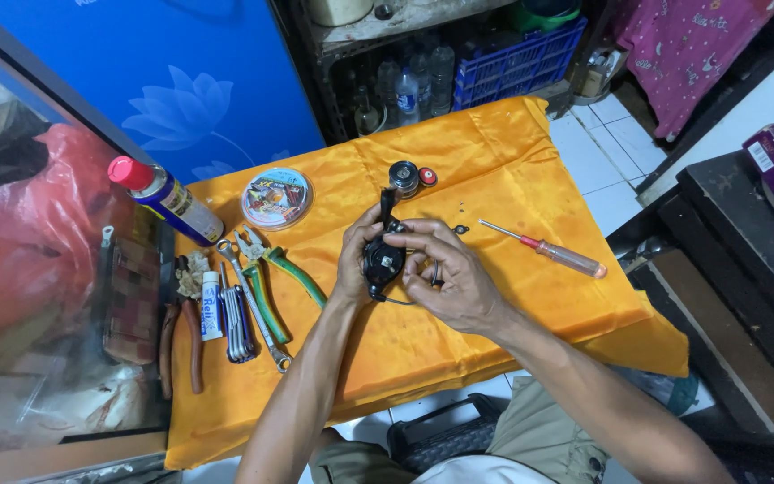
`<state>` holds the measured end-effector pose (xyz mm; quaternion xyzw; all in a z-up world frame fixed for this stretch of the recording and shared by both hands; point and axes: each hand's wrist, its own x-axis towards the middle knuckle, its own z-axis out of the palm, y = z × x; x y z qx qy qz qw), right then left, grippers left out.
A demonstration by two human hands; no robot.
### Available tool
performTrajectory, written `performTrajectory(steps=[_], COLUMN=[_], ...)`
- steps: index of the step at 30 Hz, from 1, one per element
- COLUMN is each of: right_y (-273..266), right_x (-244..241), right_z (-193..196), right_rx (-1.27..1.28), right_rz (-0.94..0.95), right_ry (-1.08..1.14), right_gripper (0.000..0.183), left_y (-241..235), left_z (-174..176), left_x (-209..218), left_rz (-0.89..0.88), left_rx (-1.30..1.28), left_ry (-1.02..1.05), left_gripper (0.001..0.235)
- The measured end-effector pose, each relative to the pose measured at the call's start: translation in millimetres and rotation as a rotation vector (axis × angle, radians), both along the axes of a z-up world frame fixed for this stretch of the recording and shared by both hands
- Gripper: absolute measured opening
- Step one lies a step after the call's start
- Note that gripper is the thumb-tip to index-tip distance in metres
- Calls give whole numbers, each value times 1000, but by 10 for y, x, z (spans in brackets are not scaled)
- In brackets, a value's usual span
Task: The person disassembles a fishing reel on a table covered with an orange cloth. They use a screwdriver to remove screws and take apart the reel's components, placing the small parts on the table.
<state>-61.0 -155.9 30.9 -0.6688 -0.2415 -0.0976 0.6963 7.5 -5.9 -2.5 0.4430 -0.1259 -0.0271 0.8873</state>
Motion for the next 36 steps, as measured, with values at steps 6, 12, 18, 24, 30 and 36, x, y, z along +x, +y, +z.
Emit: performTrajectory(steps=[6, 12, 18, 24, 30, 36], right_y=[14, 24, 44, 117, 73, 13], right_x=[33, -39, -81, -105, -114, -105], right_z=[7, -120, -115, -34, 35, 82], right_rx=[32, 90, 38, 97, -36, -141], right_rz=[-26, -10, 45, 19, 38, -24], right_ry=[57, 207, 328, 362, 377, 313], right_gripper=[50, 47, 48, 44, 51, 40], left_y=[-12, -17, -2, -3, 8, -7], left_z=[104, -91, -102, -87, -33, -42], left_x=[-64, 10, -10, -31, -19, -25], left_rz=[28, 39, 45, 34, 25, 18], left_rx=[-11, -33, -18, -7, -22, -25], left_ry=[-60, -58, -44, -36, -55, -50], left_gripper=[53, 47, 44, 44, 45, 46])
